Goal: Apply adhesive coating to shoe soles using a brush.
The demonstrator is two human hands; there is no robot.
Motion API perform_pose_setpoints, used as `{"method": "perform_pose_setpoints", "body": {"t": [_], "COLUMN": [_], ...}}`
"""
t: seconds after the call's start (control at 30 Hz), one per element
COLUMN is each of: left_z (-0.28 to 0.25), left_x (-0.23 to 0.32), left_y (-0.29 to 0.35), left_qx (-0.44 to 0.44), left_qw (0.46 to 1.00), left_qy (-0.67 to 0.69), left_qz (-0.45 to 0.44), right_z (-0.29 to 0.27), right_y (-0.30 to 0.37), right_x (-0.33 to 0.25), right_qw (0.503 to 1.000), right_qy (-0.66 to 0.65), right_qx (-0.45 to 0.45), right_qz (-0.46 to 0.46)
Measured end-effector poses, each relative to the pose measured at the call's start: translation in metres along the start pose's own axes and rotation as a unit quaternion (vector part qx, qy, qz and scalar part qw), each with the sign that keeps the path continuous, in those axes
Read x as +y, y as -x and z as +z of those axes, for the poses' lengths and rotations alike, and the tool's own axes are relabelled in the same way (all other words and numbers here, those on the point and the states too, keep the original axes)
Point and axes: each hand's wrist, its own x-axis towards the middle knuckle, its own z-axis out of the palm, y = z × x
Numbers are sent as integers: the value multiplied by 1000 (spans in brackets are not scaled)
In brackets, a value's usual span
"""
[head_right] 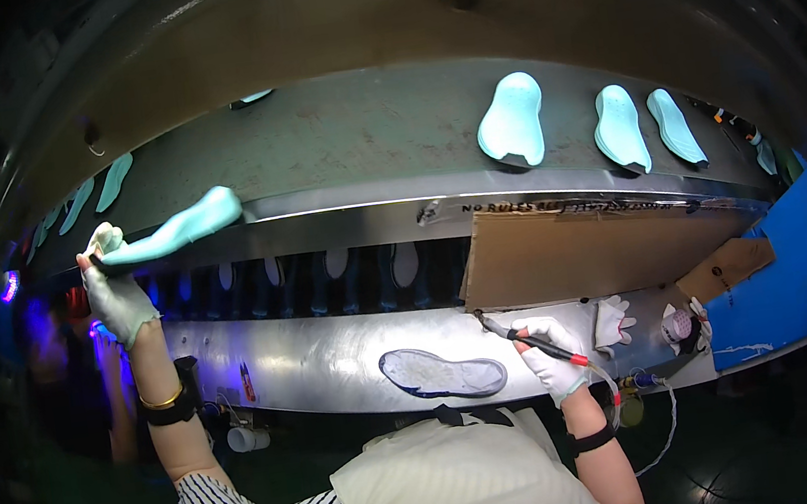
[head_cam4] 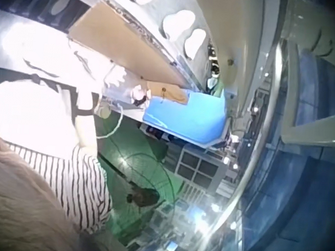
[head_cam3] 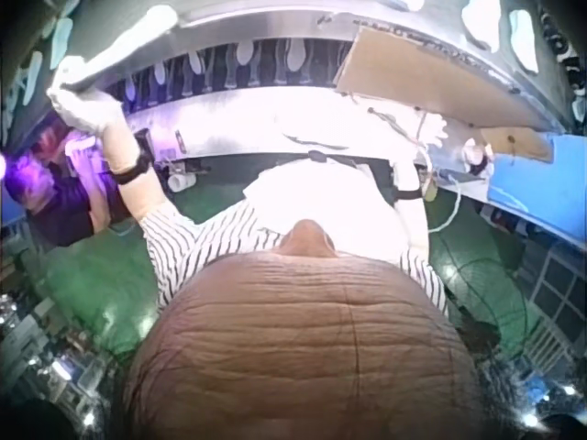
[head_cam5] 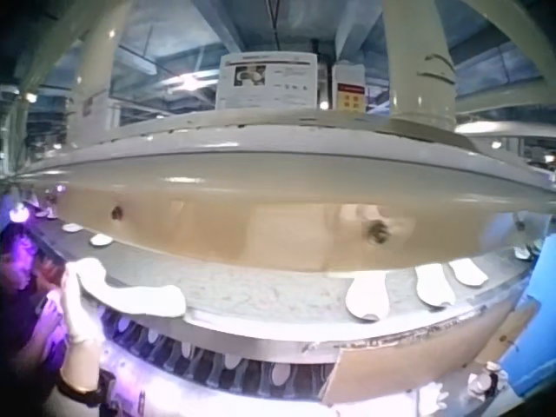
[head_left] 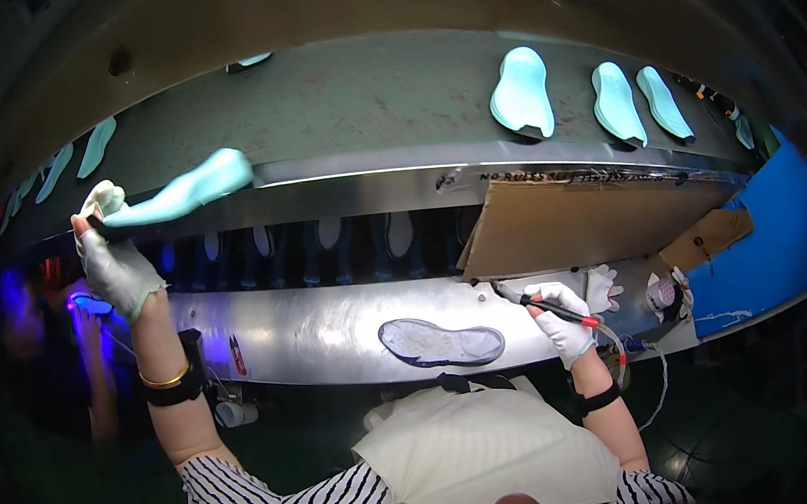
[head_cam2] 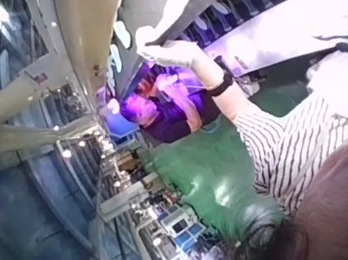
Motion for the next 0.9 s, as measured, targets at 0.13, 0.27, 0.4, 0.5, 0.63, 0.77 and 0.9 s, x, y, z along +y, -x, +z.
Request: {"method": "perform_pose_setpoints", "body": {"t": [0.13,0.27,0.4,0.5,0.63,0.77,0.9], "left_z": [50,94,117,122,139,161,158], "left_x": [5,-59,-73,-66,-55,-43,-57], "left_y": [55,163,277,302,317,331,340], "left_qx": [-238,-203,-206,-153,-148,-96,-110], "left_qw": [871,626,528,504,589,630,682], "left_qy": [339,438,486,437,358,373,323], "left_qz": [-263,-613,-665,-729,-709,-675,-647], "right_z": [-20,-23,-18,-14,1,21,39], "right_y": [9,12,11,10,4,-5,-6], "right_x": [-1,-11,-29,-32,-31,-36,-36], "right_qw": [992,981,969,965,972,977,990], "right_qy": [-93,-156,-214,-235,-217,-210,-89], "right_qx": [37,44,31,25,9,34,38], "right_qz": [80,105,121,114,88,23,-105]}}
